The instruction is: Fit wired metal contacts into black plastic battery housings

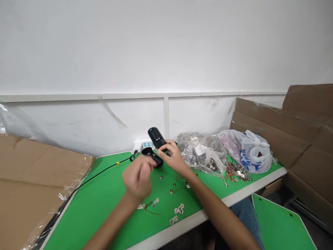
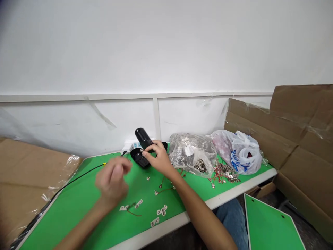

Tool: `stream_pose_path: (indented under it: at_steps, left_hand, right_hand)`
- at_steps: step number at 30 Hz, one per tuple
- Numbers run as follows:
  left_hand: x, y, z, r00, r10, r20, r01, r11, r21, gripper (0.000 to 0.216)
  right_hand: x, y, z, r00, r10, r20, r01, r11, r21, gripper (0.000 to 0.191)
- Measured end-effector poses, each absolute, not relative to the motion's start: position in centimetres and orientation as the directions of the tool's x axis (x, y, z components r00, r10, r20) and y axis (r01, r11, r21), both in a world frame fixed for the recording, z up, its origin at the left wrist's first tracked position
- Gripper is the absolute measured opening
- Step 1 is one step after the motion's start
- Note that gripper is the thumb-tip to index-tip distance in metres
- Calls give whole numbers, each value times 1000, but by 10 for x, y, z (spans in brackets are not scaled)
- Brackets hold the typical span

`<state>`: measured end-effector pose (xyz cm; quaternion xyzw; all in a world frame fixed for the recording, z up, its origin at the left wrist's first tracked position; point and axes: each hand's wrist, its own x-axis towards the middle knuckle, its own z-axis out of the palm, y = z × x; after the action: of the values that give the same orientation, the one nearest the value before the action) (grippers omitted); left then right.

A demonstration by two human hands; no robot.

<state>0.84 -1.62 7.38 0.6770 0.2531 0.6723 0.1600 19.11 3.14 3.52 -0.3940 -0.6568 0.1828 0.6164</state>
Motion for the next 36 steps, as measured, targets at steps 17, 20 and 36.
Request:
stream_pose_path:
  at_steps: [17,20,36]
  left_hand:
    - [45,121,39,355,847,395,364,-514,776,37]
    - [20,116,48,409,879,245,233,-360,903,59]
    - [-55,84,49,606,756,-248,-277,493,825,24]
  right_hand:
    - [235,67,59,-51,926,375,-702,234,-673,22]
    - [228,49,59,-8,832,555,-338,520,-784,20]
    - [204,30,42,-528,494,691,596,795,-114,13]
